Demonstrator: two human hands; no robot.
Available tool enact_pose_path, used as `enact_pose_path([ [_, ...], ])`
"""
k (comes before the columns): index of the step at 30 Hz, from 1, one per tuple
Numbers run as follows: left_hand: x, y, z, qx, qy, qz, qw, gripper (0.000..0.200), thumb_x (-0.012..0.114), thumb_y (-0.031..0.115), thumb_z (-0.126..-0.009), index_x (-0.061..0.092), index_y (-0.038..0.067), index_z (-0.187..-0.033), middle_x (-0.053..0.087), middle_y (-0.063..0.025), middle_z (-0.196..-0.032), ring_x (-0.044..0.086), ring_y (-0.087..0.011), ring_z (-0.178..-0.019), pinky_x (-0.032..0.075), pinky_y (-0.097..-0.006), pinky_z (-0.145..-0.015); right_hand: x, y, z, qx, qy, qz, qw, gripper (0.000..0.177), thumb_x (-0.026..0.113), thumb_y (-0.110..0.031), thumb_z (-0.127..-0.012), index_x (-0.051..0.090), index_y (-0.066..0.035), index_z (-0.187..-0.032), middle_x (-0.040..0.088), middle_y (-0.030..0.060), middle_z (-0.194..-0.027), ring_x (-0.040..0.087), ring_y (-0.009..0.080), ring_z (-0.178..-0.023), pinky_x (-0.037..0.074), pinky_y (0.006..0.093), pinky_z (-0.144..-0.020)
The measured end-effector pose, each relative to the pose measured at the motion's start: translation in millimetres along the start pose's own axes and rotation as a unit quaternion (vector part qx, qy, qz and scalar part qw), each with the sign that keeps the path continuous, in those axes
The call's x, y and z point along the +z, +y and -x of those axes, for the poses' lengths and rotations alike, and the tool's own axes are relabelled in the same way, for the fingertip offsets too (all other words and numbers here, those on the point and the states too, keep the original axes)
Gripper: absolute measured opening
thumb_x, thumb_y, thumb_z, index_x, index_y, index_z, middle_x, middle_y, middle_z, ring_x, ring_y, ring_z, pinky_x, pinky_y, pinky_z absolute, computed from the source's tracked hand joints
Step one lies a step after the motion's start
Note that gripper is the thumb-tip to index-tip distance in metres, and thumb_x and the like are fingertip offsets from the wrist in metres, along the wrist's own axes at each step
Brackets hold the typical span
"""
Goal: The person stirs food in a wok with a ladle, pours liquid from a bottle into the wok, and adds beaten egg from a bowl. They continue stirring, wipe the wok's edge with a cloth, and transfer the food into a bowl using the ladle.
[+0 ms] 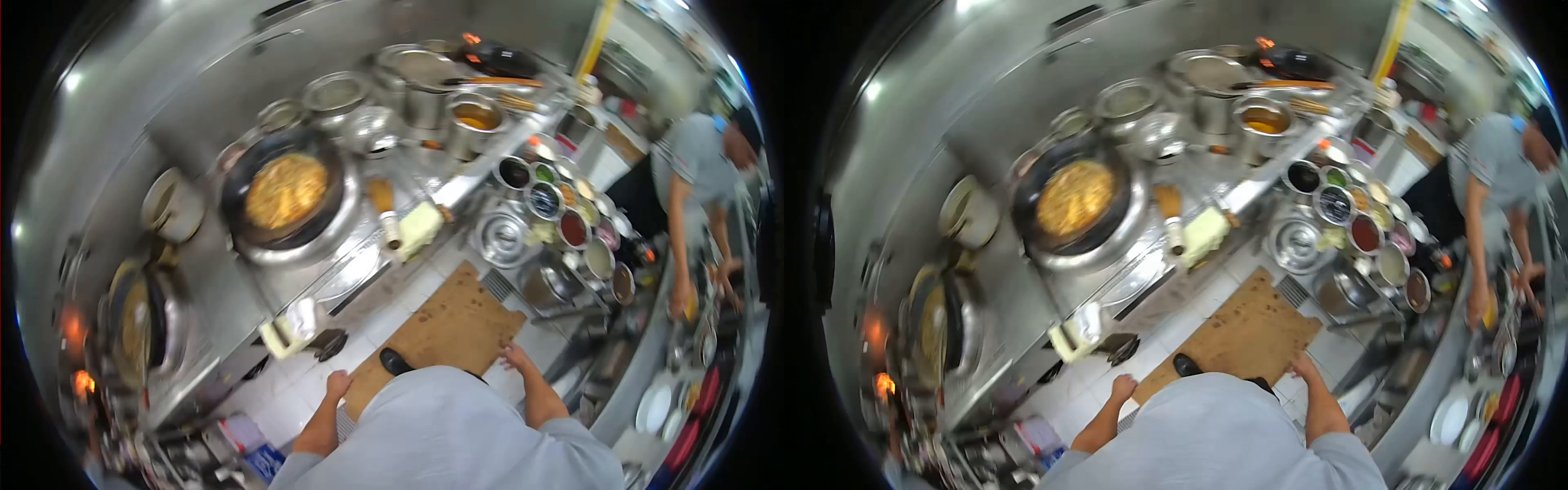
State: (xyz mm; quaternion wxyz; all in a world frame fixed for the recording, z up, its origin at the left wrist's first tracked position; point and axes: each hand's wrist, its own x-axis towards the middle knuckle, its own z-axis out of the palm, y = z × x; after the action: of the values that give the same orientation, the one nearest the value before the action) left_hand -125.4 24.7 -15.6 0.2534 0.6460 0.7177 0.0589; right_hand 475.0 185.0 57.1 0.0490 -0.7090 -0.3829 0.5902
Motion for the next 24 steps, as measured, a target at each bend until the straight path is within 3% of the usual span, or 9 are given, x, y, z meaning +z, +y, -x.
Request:
enact_pose_path([
  [1, 5, -15, -5, 0.014, -0.003, -0.008, 1.0, 0.027, 0.061, 0.03, -0.07, 0.063, 0.003, -0.07, 0.062, -0.0225, -0.076, 0.059, -0.0429, -0.077, 0.049, -0.0478, -0.07, 2, -8, 0, -0.014, 0.013, 0.043, 0.999, 0.047, 0.056, -0.02, -0.087, 0.047, -0.006, -0.131, 0.064, 0.0137, -0.091, 0.066, 0.0239, -0.07, 0.056, 0.0394, -0.054],
  [2, -12, -3, -4, -0.095, -0.016, 0.123, 0.988, 0.021, 0.063, 0.022, -0.068, 0.058, 0.003, -0.063, 0.061, -0.0193, -0.07, 0.06, -0.0362, -0.067, 0.05, -0.0444, -0.066, 1, 34, -46, -0.272, -0.002, 0.242, 0.931, 0.04, 0.059, -0.022, -0.085, 0.054, -0.004, -0.12, 0.065, 0.012, -0.084, 0.066, 0.0225, -0.07, 0.057, 0.038, -0.055],
  [4, -16, -10, -3, -0.21, -0.073, 0.414, 0.883, 0.009, 0.063, 0.009, -0.071, 0.06, 0.005, -0.079, 0.061, -0.006, -0.071, 0.058, -0.0154, -0.062, 0.049, -0.031, -0.054, 21, 24, -53, -0.187, 0.045, 0.156, 0.969, 0.03, 0.058, -0.027, -0.085, 0.062, -0.002, -0.101, 0.066, 0.0122, -0.083, 0.066, 0.0209, -0.071, 0.054, 0.0355, -0.053],
  [8, -54, 2, 0, -0.246, -0.099, 0.434, 0.861, 0.019, 0.063, 0.011, -0.076, 0.064, 0.005, -0.094, 0.064, -0.007, -0.077, 0.06, -0.0158, -0.064, 0.05, -0.0301, -0.058, 21, -71, -32, -0.051, 0.051, 0.056, 0.996, 0.033, 0.058, -0.034, -0.087, 0.065, -0.002, -0.092, 0.068, 0.0118, -0.085, 0.066, 0.0195, -0.072, 0.053, 0.0345, -0.058],
  [11, -71, -3, -7, -0.163, -0.096, 0.378, 0.906, 0.015, 0.063, 0.013, -0.079, 0.065, 0.005, -0.092, 0.065, -0.0056, -0.08, 0.06, -0.0142, -0.066, 0.05, -0.0308, -0.06, 18, -142, -27, 0.013, 0.047, 0.084, 0.995, 0.041, 0.064, -0.034, -0.083, 0.063, -0.001, -0.108, 0.069, 0.0153, -0.096, 0.067, 0.0235, -0.083, 0.054, 0.0357, -0.073],
  [13, -98, 13, -15, -0.174, -0.103, 0.377, 0.904, 0.014, 0.063, 0.016, -0.083, 0.066, 0.005, -0.091, 0.065, -0.0029, -0.081, 0.06, -0.0129, -0.07, 0.05, -0.0307, -0.064, 18, -159, -51, -0.231, 0.191, 0.244, 0.922, 0.052, 0.068, -0.037, -0.079, 0.058, 0.001, -0.115, 0.066, 0.022, -0.105, 0.067, 0.0301, -0.083, 0.055, 0.0386, -0.07],
  [17, -236, 140, -19, -0.116, -0.107, 0.538, 0.828, 0.027, 0.059, 0.021, -0.091, 0.061, 0.005, -0.113, 0.065, -0.0042, -0.107, 0.059, -0.0134, -0.1, 0.047, -0.0296, -0.086, 33, -191, -137, -0.34, 0.025, 0.148, 0.929, 0.066, 0.07, -0.031, -0.075, 0.049, 0.003, -0.128, 0.06, 0.0273, -0.116, 0.062, 0.0397, -0.102, 0.051, 0.0426, -0.087],
  [19, -275, 177, -25, -0.065, -0.126, 0.589, 0.796, 0.037, 0.057, 0.02, -0.094, 0.053, 0.005, -0.127, 0.059, -0.0071, -0.124, 0.054, -0.0164, -0.114, 0.042, -0.0315, -0.097, 52, -214, -167, -0.233, 0.05, 0.34, 0.91, 0.073, 0.067, -0.029, -0.077, 0.039, 0.003, -0.136, 0.061, 0.0269, -0.114, 0.062, 0.0388, -0.102, 0.05, 0.0422, -0.088],
  [24, -309, 239, -41, -0.009, -0.126, 0.57, 0.812, 0.042, 0.05, 0.026, -0.097, 0.05, 0.004, -0.133, 0.054, -0.0088, -0.132, 0.047, -0.0194, -0.124, 0.034, -0.0319, -0.106, 103, -287, -180, -0.11, -0.086, 0.285, 0.948, 0.074, 0.06, -0.03, -0.085, 0.025, -0.006, -0.146, 0.062, 0.0217, -0.109, 0.065, 0.0328, -0.092, 0.056, 0.0458, -0.07],
])
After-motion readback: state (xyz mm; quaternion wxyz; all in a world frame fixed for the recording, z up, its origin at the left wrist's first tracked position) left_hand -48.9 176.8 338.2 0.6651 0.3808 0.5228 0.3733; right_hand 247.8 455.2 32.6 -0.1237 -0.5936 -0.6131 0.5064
